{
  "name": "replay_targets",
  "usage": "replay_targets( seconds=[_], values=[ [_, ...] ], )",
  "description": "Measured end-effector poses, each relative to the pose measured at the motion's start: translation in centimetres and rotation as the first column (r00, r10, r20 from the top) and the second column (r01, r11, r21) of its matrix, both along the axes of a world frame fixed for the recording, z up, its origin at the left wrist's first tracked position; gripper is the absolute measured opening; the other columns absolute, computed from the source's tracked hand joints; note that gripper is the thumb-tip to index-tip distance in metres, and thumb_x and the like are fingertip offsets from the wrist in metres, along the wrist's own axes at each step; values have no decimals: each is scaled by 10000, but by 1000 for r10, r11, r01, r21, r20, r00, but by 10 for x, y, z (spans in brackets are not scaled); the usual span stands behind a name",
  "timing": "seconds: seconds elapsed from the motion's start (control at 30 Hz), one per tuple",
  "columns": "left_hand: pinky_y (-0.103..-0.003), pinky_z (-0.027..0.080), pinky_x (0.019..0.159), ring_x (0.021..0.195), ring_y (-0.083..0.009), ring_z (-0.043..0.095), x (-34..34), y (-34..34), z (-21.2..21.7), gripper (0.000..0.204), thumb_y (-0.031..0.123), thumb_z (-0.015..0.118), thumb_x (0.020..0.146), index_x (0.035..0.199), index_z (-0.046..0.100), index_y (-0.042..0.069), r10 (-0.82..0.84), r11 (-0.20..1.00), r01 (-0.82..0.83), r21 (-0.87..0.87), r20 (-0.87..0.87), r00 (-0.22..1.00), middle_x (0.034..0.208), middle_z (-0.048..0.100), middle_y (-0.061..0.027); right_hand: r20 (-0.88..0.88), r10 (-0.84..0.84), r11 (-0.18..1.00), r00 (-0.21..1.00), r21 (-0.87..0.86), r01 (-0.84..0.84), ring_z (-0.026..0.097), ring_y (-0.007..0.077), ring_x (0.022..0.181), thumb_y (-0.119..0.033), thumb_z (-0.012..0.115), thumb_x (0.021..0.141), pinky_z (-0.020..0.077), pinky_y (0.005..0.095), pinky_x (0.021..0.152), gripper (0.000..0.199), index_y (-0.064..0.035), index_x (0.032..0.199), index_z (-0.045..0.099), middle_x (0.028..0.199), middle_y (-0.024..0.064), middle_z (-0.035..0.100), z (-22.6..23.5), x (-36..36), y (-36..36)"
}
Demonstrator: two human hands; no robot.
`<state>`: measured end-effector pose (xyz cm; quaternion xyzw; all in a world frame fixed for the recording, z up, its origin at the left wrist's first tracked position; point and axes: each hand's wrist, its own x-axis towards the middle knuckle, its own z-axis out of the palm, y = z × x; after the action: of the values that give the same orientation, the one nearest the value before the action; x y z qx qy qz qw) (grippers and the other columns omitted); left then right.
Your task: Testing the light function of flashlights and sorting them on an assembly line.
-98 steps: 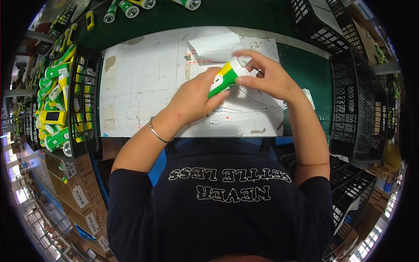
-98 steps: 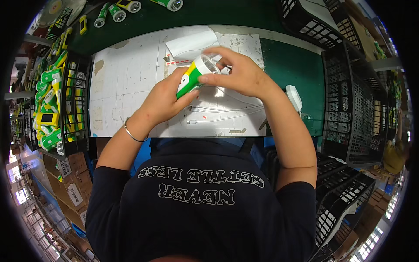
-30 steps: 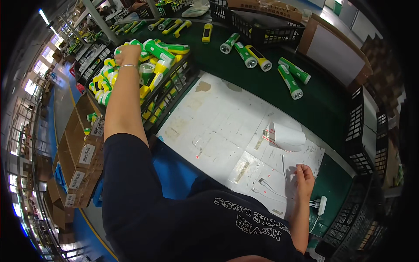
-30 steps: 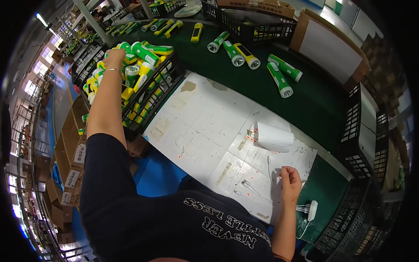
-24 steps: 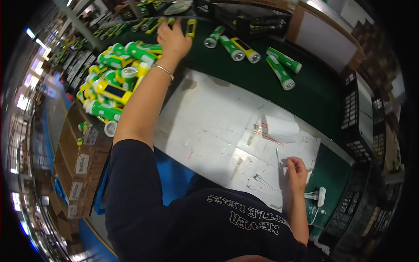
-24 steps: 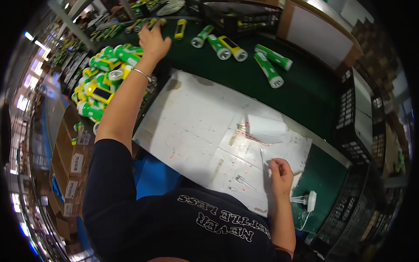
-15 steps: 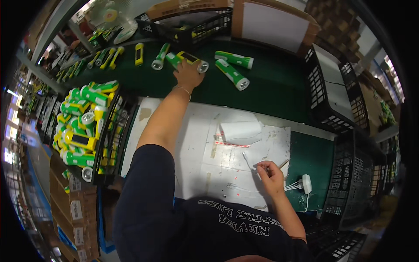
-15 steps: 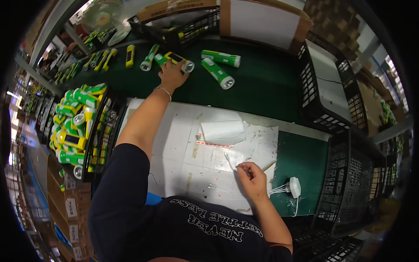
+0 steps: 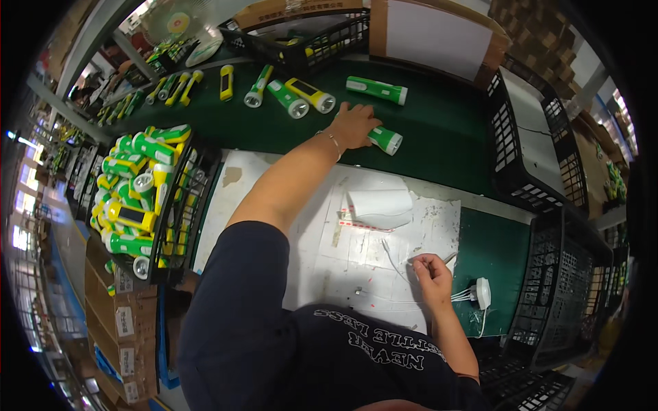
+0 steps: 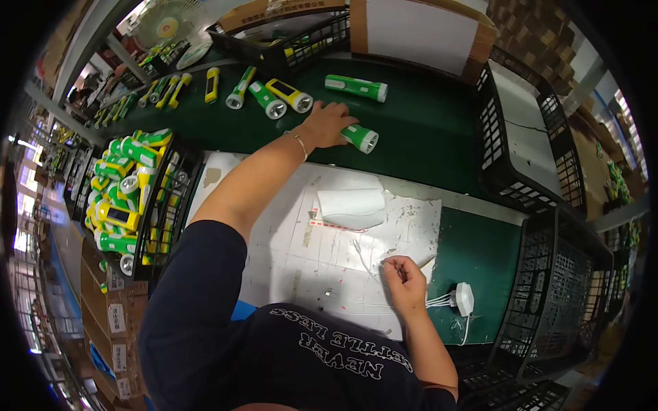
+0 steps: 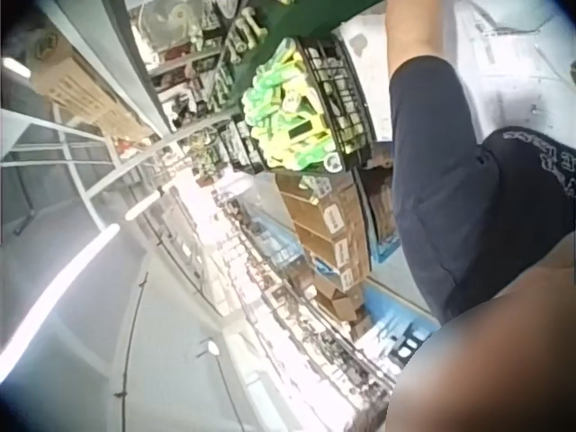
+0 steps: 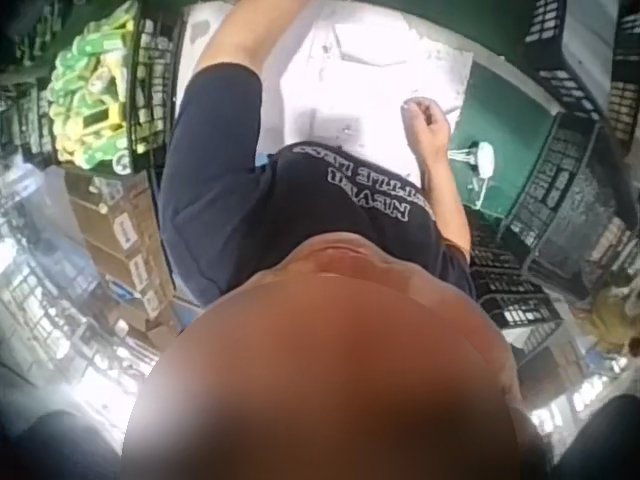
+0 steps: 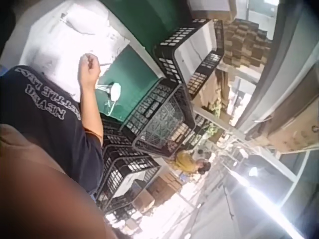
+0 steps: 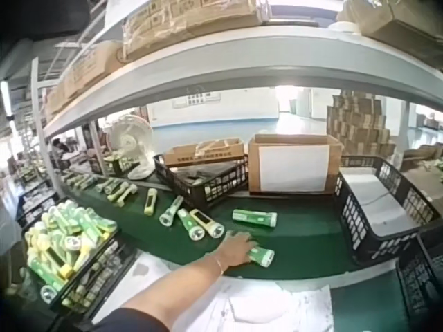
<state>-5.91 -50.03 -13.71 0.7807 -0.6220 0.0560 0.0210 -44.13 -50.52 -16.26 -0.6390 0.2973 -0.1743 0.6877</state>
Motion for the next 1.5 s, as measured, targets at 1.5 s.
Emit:
replay_targets(
  seconds=[1.5],
  values=[
    [-281,491,653,736,-146,566,-236,127,10,430,428,291,963,1118,462,65,-255,877,-459,-141,-947,-196,926,581,-96,-240,288,69,927,-960,-270,551,210,496,-208,611,731,432,336,433,112,-125,706,540,596,32,510,73,5,46]
  ],
)
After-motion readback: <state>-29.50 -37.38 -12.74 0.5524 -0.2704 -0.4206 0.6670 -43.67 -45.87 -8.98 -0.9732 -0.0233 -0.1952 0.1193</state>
